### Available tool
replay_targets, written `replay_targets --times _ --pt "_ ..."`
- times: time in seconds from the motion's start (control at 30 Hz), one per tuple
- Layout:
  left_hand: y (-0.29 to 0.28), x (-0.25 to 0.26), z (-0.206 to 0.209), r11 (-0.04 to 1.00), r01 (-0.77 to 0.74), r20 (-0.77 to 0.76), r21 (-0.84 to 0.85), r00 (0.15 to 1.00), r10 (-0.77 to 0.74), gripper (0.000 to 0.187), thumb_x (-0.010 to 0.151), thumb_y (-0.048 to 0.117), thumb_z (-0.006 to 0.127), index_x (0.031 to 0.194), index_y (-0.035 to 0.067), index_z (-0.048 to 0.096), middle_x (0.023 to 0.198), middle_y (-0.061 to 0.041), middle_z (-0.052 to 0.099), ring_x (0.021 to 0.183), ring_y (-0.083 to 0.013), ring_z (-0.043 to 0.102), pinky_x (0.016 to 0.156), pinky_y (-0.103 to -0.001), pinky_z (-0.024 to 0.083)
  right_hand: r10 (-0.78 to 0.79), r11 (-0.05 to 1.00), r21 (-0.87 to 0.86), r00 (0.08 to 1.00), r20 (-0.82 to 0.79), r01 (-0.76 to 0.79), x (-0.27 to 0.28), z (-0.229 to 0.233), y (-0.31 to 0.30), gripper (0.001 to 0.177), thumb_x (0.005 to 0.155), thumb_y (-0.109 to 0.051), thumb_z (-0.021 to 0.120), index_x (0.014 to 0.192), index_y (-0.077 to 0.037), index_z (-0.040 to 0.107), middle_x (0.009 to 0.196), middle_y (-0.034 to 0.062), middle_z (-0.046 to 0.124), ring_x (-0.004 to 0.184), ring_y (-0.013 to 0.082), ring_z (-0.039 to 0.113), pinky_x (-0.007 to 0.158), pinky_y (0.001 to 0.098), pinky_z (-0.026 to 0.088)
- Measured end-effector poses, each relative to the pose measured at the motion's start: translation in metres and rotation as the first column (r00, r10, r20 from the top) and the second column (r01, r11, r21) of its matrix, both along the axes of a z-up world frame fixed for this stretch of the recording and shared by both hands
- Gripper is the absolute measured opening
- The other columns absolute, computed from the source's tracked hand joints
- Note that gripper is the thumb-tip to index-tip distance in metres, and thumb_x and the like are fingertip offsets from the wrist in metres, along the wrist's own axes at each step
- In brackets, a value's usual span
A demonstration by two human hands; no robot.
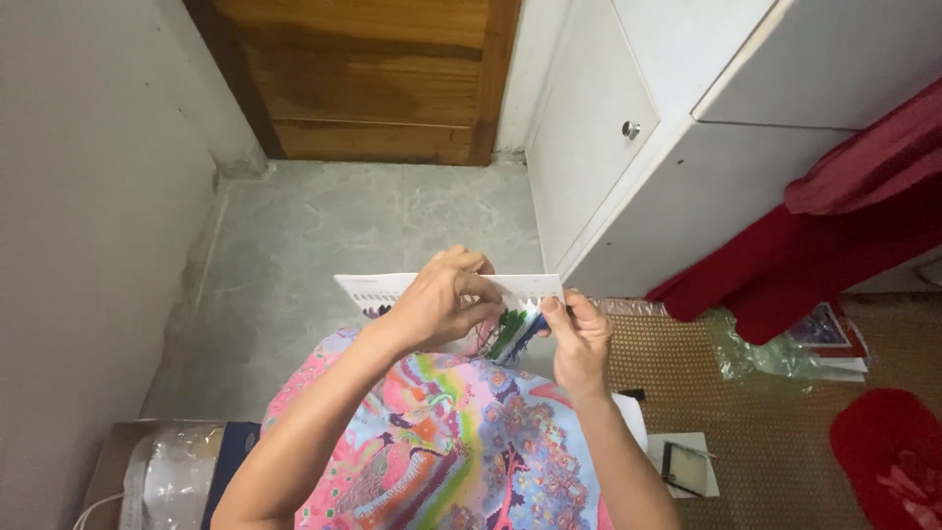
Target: Selecting embroidery thread from an organizer card and performing cross-stitch embroidery on a patterned fabric.
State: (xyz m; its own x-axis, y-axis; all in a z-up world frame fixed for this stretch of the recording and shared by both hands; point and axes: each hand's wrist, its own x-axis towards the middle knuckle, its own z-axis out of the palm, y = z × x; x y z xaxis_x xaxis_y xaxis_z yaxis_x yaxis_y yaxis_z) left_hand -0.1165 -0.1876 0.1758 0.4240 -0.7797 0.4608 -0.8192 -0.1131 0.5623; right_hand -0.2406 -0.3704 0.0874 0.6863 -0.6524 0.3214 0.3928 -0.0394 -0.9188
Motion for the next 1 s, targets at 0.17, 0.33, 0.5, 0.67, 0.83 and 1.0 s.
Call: replay_targets --times 0.17,0.33,0.5,0.67,0.83,1.0 --pt "0.001 -0.001 0.012 0.989 0.115 -0.144 0.093 0.984 -0.101 0.006 0.083 0.022 0.081 0.078 0.02 0.078 0.088 -0.002 0.071 0.085 -0.0256 0.062 0.082 -0.04 0.046 0.081 0.995 -0.06 0.997 0.012 -0.08 -0.012 0.019 0.001 0.005 0.091 -0.005 0.075 0.088 -0.001 0.075 0.074 0.0036 0.064 0.072 0.0055 0.055 0.057 0.0222 0.052" --pt "-0.002 -0.028 0.019 0.987 -0.158 0.376 0.031 0.917 0.135 0.006 0.087 0.032 0.076 0.085 0.027 0.074 0.124 0.0 0.062 0.113 -0.0252 0.053 0.09 -0.042 0.037 0.007 0.998 -0.063 1.0 0.028 -0.005 -0.013 0.01 0.002 0.007 0.095 -0.004 0.071 0.097 0.0 0.077 0.081 0.0047 0.072 0.08 0.0067 0.058 0.074 0.0273 0.055" --pt "0.004 -0.043 0.037 0.993 -0.085 0.104 0.081 0.992 0.076 0.009 0.089 0.015 0.073 0.093 0.02 0.079 0.098 -0.005 0.069 0.092 -0.0239 0.062 0.08 -0.036 0.047 -0.024 0.994 -0.108 1.0 -0.007 0.023 -0.01 0.023 0.011 0.007 0.095 -0.005 0.071 0.096 -0.001 0.077 0.082 0.0028 0.072 0.086 0.0052 0.057 0.078 0.0286 0.056" --pt "-0.004 -0.035 0.004 0.982 -0.185 -0.309 -0.033 0.936 0.166 0.013 0.084 0.009 0.079 0.094 0.016 0.083 0.079 -0.009 0.078 0.076 -0.0293 0.074 0.071 -0.037 0.057 -0.016 0.999 -0.033 0.998 0.059 0.017 -0.007 0.014 0.012 0.008 0.096 -0.005 0.071 0.099 0.0 0.077 0.086 0.0068 0.075 0.086 0.0075 0.063 0.083 0.03 0.056" --pt "-0.015 -0.045 -0.032 0.925 -0.378 -0.589 -0.043 0.757 0.282 0.015 0.08 0.015 0.086 0.095 0.015 0.084 0.069 -0.004 0.079 0.064 -0.0098 0.068 0.064 -0.026 0.054 -0.048 0.998 -0.043 0.997 0.063 0.051 -0.009 0.008 0.013 0.009 0.096 -0.003 0.071 0.1 0.001 0.077 0.086 0.0059 0.074 0.088 0.0079 0.062 0.086 0.0327 0.055" --pt "-0.027 -0.06 -0.041 0.849 -0.51 -0.698 -0.136 0.658 0.283 0.017 0.079 0.012 0.086 0.096 0.01 0.083 0.067 -0.006 0.078 0.064 -0.0084 0.063 0.065 -0.026 0.053 -0.065 0.997 -0.048 0.996 0.056 0.068 -0.011 0.013 0.017 0.01 0.096 -0.003 0.07 0.102 0.001 0.076 0.086 0.0073 0.074 0.087 0.0094 0.063 0.086 0.0335 0.056"
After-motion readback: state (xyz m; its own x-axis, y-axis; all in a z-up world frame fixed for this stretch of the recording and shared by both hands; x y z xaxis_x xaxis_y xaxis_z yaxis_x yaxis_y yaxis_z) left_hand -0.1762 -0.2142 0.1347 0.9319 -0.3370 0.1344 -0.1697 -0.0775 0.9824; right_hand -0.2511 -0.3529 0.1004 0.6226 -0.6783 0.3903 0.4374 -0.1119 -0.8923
